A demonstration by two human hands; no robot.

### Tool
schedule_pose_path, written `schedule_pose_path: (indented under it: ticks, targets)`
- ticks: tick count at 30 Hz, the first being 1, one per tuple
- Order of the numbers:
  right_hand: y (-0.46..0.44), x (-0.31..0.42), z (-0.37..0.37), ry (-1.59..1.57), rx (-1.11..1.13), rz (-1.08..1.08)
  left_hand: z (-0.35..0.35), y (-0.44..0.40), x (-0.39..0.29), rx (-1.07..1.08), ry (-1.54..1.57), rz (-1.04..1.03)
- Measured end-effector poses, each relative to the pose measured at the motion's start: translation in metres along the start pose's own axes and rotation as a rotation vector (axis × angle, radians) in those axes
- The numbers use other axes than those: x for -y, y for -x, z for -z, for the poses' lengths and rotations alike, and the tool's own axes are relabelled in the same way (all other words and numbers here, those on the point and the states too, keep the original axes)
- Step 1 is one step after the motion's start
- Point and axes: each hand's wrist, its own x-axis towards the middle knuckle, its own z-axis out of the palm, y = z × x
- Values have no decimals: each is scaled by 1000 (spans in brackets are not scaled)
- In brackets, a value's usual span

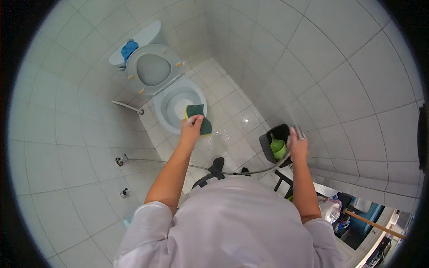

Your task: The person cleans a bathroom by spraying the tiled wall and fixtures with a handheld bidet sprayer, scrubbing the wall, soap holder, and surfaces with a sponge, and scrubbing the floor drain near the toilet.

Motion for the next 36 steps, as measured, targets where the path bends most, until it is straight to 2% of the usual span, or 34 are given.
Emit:
schedule_pose_path:
  ticks: [2,6,9,11,14,16,17,18,20,23,30,33,36]
  targets:
    - [8,32,-26,-29,128,64,-3,-13,23,-31,-59,-172]
    - [7,70,-52,-49,256,101,4,0,13,-14,-2,-91]
    - [2,77,-63,-79,200,121,13,3,19,-46,-5,-14]
    - [-1,77,-65,-39,203,123,18,12,18,-134,-150,-128]
    - [1,72,-70,0,256,140,26,1,51,-96,-42,-99]
    - [0,70,-74,1,312,158,28,11,39,-102,-30,-56]
    - [-4,70,-74,-36,263,147,28,17,30,-102,-20,-16]
    - [-6,70,-75,-73,214,136,28,21,22,-107,-18,-14]
    - [-6,68,-75,-33,250,127,29,26,14,-140,-79,-76]
    - [-7,62,-75,18,268,103,34,7,43,-74,-2,-82]
    - [-1,39,-69,206,303,70,35,11,40,-106,-31,1]
    - [3,30,-67,105,318,67,35,15,34,-79,-25,52]
    - [6,34,-62,136,327,51,33,19,26,-60,-1,64]
